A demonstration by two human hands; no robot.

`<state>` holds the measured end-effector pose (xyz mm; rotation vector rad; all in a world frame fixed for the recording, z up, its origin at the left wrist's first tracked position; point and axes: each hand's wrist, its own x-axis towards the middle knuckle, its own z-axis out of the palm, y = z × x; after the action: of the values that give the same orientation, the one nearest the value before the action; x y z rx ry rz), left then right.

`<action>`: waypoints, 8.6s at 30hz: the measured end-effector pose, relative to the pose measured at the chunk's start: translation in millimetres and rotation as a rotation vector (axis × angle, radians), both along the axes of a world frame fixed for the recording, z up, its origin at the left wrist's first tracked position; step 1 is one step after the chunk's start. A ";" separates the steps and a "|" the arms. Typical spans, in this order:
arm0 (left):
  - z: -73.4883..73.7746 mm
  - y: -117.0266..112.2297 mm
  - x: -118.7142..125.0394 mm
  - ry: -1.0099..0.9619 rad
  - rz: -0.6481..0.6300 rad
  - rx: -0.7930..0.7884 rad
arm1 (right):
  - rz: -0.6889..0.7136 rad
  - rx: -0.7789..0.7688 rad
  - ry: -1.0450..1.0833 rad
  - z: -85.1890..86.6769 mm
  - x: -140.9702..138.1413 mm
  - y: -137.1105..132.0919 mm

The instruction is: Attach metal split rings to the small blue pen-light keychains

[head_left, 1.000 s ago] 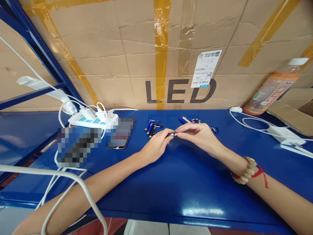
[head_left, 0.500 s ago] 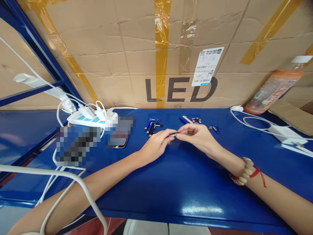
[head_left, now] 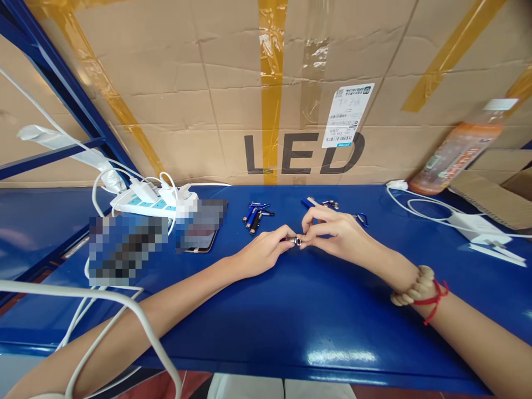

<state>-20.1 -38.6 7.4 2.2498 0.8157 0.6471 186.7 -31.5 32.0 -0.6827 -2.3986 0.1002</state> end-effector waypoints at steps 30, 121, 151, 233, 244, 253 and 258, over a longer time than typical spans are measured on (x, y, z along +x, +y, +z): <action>-8.1 1.1 6.2 0.035 0.241 0.296 | -0.361 -0.745 0.349 -18.7 -24.8 -3.4; 2.3 -2.6 6.8 -0.292 0.239 -0.048 | -0.193 -0.945 0.668 -12.4 -25.0 -3.8; -1.6 0.3 5.6 -0.375 0.241 -0.137 | -0.247 -0.981 0.631 -15.4 -32.7 -15.0; 1.6 -0.3 5.7 -0.155 0.269 0.035 | -0.173 0.127 -0.036 -21.4 -14.4 -2.0; 0.8 -2.3 5.2 -0.151 0.204 0.055 | -0.138 0.084 0.128 -23.6 -14.1 -0.7; 1.5 2.4 6.1 -0.265 0.223 -0.098 | -0.180 -0.096 0.340 -20.2 -27.0 -12.1; -3.1 5.2 5.7 -0.264 0.242 -0.108 | -0.231 -0.200 0.401 -18.8 -33.8 -18.0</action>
<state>-14.4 -33.4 4.4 1.9333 0.9698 0.9660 152.9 -49.5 13.2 -0.9304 -1.9295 0.3496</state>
